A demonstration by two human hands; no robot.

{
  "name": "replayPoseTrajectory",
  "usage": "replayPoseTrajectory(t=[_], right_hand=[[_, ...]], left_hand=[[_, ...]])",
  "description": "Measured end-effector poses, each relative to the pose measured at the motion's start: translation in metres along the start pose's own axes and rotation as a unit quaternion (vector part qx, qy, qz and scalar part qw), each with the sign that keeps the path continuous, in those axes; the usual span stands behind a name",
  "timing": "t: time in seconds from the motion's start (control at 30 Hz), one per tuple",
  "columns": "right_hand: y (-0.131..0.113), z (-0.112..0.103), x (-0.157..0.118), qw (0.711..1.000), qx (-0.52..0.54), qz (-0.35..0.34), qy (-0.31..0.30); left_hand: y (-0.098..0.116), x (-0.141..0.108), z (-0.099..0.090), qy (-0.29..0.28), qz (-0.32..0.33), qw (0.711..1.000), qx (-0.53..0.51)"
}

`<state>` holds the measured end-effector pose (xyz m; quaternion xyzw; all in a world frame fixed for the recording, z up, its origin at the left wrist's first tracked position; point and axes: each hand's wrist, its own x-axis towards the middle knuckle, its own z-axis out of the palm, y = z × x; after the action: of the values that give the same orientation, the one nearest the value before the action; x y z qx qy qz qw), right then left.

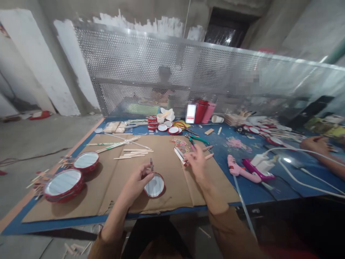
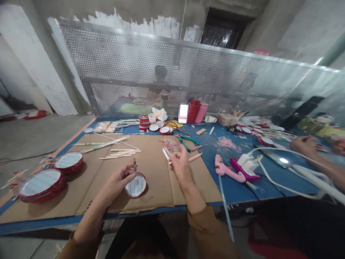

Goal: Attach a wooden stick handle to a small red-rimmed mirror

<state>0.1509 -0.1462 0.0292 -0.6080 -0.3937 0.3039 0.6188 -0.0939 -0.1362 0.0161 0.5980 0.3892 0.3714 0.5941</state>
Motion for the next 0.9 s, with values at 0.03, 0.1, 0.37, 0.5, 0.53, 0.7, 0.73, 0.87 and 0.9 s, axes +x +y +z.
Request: replayPoseTrajectory(t=[0.03,0.1,0.37,0.5,0.53,0.7,0.73,0.87,0.9], right_hand=[[-0.002,-0.015,0.010,0.998,-0.004,-0.009,0.067],[-0.007,-0.042,0.028,0.978,0.028,-0.015,0.208],[-0.017,-0.016,0.047,0.984,0.028,-0.022,0.175],[-0.019,0.049,0.029,0.974,-0.149,-0.091,-0.146],[-0.019,0.063,0.026,0.950,-0.209,-0.121,-0.197],[-0.018,0.108,0.024,0.882,-0.348,-0.185,-0.256],[-0.017,0.114,0.026,0.875,-0.363,-0.190,-0.258],[-0.010,0.135,0.040,0.850,-0.413,-0.206,-0.252],[-0.008,0.139,0.043,0.846,-0.423,-0.208,-0.250]], left_hand=[[0.000,0.001,-0.001,-0.003,-0.002,1.000,0.003],[0.000,0.002,-0.001,-0.012,-0.007,1.000,0.013],[-0.003,0.005,-0.003,-0.023,-0.010,0.999,0.029],[-0.001,0.004,-0.001,-0.032,-0.013,0.999,0.020],[-0.001,0.004,-0.001,-0.033,-0.014,0.999,0.018],[-0.001,0.002,0.000,-0.030,-0.006,0.999,0.010],[-0.002,0.002,0.000,-0.031,-0.004,0.999,0.010],[-0.005,0.003,0.002,-0.029,0.001,1.000,0.004],[-0.005,0.003,0.002,-0.028,0.000,1.000,0.001]])
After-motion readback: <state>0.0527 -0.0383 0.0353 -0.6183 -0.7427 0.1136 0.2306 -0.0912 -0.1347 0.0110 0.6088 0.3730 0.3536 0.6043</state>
